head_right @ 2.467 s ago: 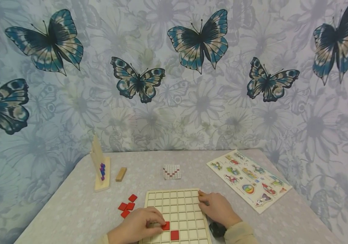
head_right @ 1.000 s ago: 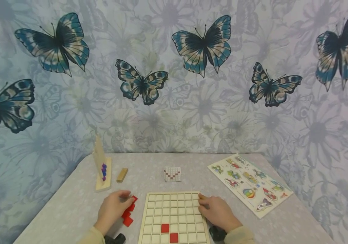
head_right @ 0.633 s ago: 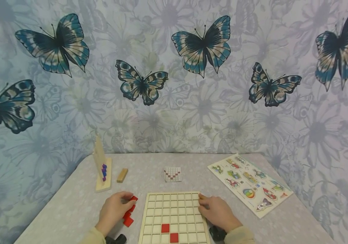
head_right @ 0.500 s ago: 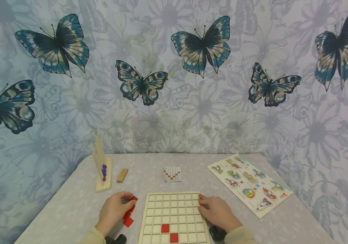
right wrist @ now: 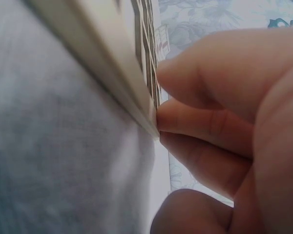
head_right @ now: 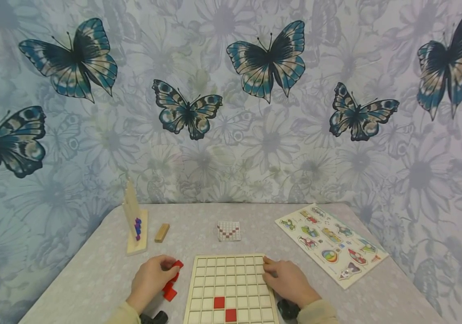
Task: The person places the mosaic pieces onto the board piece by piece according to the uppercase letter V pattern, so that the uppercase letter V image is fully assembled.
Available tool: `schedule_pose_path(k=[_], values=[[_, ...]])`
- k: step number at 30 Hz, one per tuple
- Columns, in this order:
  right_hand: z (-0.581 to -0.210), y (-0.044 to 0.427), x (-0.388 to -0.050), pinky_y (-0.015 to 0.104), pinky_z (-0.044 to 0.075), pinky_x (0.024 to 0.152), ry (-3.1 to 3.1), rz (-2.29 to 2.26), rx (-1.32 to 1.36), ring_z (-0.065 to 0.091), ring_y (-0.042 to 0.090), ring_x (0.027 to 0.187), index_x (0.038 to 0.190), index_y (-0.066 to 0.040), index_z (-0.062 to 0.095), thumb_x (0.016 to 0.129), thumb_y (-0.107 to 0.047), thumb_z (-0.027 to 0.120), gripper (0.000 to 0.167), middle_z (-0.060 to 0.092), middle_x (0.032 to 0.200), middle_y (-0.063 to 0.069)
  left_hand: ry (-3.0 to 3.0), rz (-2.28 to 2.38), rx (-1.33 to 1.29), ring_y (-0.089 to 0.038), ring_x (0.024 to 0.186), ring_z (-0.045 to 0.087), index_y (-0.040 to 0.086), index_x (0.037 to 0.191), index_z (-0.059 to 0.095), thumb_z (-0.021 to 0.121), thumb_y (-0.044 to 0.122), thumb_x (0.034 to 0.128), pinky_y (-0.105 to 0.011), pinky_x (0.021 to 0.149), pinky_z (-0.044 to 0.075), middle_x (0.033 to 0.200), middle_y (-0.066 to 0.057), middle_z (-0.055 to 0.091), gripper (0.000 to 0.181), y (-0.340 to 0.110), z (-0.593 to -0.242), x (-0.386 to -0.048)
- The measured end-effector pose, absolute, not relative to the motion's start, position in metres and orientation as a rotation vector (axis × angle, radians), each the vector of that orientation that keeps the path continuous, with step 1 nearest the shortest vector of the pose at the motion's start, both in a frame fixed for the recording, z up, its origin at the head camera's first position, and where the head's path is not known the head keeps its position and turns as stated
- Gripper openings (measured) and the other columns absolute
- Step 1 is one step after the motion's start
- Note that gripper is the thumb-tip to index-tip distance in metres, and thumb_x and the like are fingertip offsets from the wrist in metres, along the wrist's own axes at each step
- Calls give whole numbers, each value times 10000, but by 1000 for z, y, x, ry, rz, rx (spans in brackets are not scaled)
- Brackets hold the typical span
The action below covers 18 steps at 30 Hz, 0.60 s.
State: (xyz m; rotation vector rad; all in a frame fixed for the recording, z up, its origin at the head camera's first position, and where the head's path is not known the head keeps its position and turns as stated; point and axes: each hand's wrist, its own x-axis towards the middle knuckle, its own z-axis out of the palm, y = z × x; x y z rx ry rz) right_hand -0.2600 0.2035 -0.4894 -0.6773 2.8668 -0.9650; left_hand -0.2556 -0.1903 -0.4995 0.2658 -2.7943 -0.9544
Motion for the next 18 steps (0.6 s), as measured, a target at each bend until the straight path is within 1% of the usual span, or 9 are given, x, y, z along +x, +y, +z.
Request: schedule_pose_path(k=[2, 6, 12, 18], values=[[-490, 204, -260, 645, 456, 1022, 2869, -964, -683, 590, 466, 1280, 1298, -78, 716, 975, -322, 704, 405, 583, 1481, 76, -2796, -967, 251, -85, 723, 605, 175, 1029, 787, 816, 287, 834, -310, 587, 447, 845, 79, 710, 226, -190, -499, -255], [-491, 204, -260, 640, 457, 1023, 2869, -965, -685, 591, 462, 1282, 1297, -79, 716, 976, -327, 702, 406, 584, 1481, 77, -2791, -989, 237, -87, 726, 599, 176, 1017, 765, 811, 277, 825, -313, 590, 440, 871, 72, 713, 221, -191, -498, -254], [-490, 204, -261, 637, 456, 1024, 2861, -968, -685, 589, 458, 1287, 1302, -72, 711, 979, -327, 698, 412, 580, 1483, 85, -2784, -977, 205, -90, 748, 607, 183, 988, 733, 821, 256, 825, -321, 598, 446, 905, 59, 721, 199, -190, -497, -255], [-489, 204, -261, 633, 461, 1018, 2861, -961, -688, 596, 457, 1278, 1300, -70, 713, 982, -321, 693, 405, 580, 1483, 86, -2777, -975, 214, -104, 775, 626, 180, 996, 724, 827, 223, 826, -329, 615, 455, 941, 46, 731, 204, -188, -497, -255]])
